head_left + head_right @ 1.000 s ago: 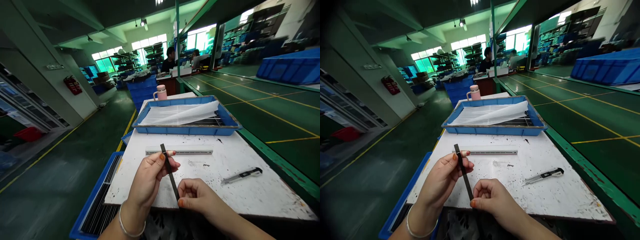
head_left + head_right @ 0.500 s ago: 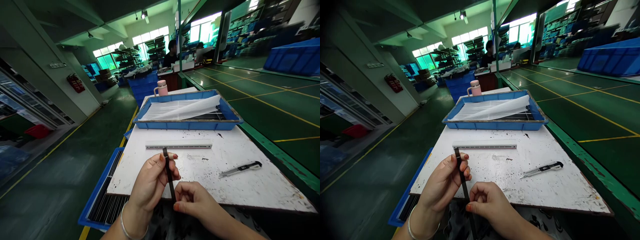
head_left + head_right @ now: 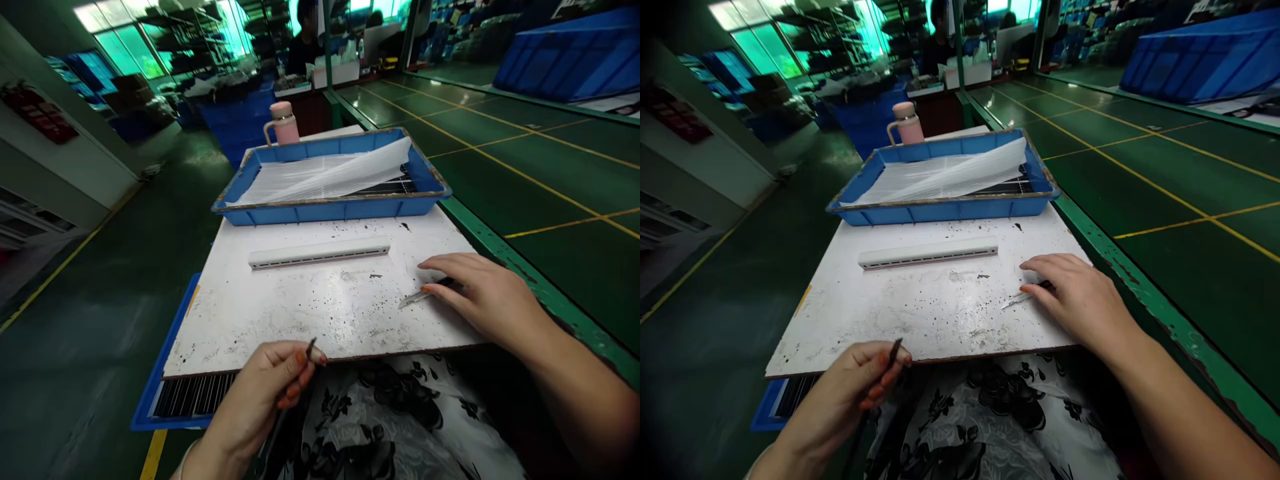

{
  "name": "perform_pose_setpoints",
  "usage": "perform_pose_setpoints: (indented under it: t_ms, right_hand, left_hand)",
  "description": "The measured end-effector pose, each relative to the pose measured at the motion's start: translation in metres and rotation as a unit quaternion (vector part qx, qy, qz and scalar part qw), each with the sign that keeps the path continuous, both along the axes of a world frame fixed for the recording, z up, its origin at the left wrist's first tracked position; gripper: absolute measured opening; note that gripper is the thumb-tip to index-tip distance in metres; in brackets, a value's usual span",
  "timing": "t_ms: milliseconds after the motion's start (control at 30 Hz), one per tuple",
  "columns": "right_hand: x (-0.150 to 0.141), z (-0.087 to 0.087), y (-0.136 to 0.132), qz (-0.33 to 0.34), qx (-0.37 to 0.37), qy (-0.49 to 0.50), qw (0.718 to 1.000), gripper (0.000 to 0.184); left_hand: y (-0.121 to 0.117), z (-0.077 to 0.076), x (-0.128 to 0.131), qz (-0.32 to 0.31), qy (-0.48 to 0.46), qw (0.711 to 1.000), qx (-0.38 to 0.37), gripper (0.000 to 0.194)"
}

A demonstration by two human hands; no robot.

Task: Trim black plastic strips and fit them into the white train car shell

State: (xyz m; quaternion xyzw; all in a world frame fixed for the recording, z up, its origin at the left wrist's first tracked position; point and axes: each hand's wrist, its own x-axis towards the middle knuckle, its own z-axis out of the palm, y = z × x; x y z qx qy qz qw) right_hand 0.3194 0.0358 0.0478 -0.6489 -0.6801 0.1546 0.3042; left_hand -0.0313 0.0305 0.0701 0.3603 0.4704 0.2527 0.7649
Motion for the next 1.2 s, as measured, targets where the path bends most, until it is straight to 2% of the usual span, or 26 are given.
perform_pose_setpoints:
  t_ms: [133, 267, 367, 433, 467, 533, 567, 633, 700, 767, 933, 1100, 1200]
  right_hand:
    - [0.029, -0.024, 0.004, 0.066, 0.042, -0.169, 0.983, 0.034]
    - [0.031, -0.035, 0.008, 0.092, 0.062, -0.172, 0.979, 0.025]
    - [0.024, -0.029, 0.006, 0.121, 0.083, -0.190, 0.971, 0.021]
    - [0.013, -0.019, -0.002, 0.108, 0.088, -0.213, 0.967, 0.021]
    - [0.005, -0.014, -0.007, 0.092, 0.092, -0.213, 0.968, 0.022]
    - [-0.016, -0.004, -0.021, 0.013, 0.113, -0.246, 0.963, 0.022]
    - [-0.029, 0.000, -0.028, 0.019, 0.097, -0.228, 0.969, 0.024]
    - [-0.053, 0.001, -0.041, 0.129, 0.091, -0.157, 0.975, 0.025]
    - [-0.074, -0.004, -0.051, 0.208, 0.042, -0.100, 0.972, 0.026]
    - [-0.089, -0.013, -0.058, 0.252, -0.005, -0.063, 0.966, 0.028]
    - [-0.099, -0.026, -0.067, 0.259, -0.062, -0.047, 0.963, 0.043]
    - [-0.098, -0.024, -0.062, 0.288, -0.140, -0.062, 0.946, 0.029]
    - [-0.098, -0.023, -0.061, 0.311, -0.147, -0.087, 0.935, 0.033]
  left_hand:
    - [-0.018, -0.029, 0.016, -0.034, 0.016, 0.997, -0.062, 0.038]
    - [-0.029, -0.047, 0.028, -0.011, 0.031, 0.997, -0.075, 0.038]
    - [-0.034, -0.054, 0.031, 0.010, 0.050, 0.996, -0.075, 0.036]
    - [-0.037, -0.055, 0.032, 0.023, 0.064, 0.996, -0.061, 0.036]
    - [-0.038, -0.055, 0.033, 0.029, 0.070, 0.996, -0.051, 0.035]
    - [-0.038, -0.055, 0.035, 0.041, 0.076, 0.996, -0.036, 0.034]
    - [-0.038, -0.055, 0.037, 0.047, 0.076, 0.995, -0.036, 0.033]
    - [-0.038, -0.056, 0.040, 0.060, 0.075, 0.994, -0.047, 0.032]
    - [-0.039, -0.058, 0.042, 0.073, 0.078, 0.993, -0.057, 0.030]
    - [-0.040, -0.060, 0.043, 0.079, 0.087, 0.991, -0.058, 0.028]
    - [-0.041, -0.061, 0.044, 0.078, 0.118, 0.989, -0.042, 0.028]
    - [-0.042, -0.060, 0.044, 0.082, 0.140, 0.986, -0.034, 0.030]
    - [-0.042, -0.059, 0.046, 0.079, 0.156, 0.984, -0.027, 0.031]
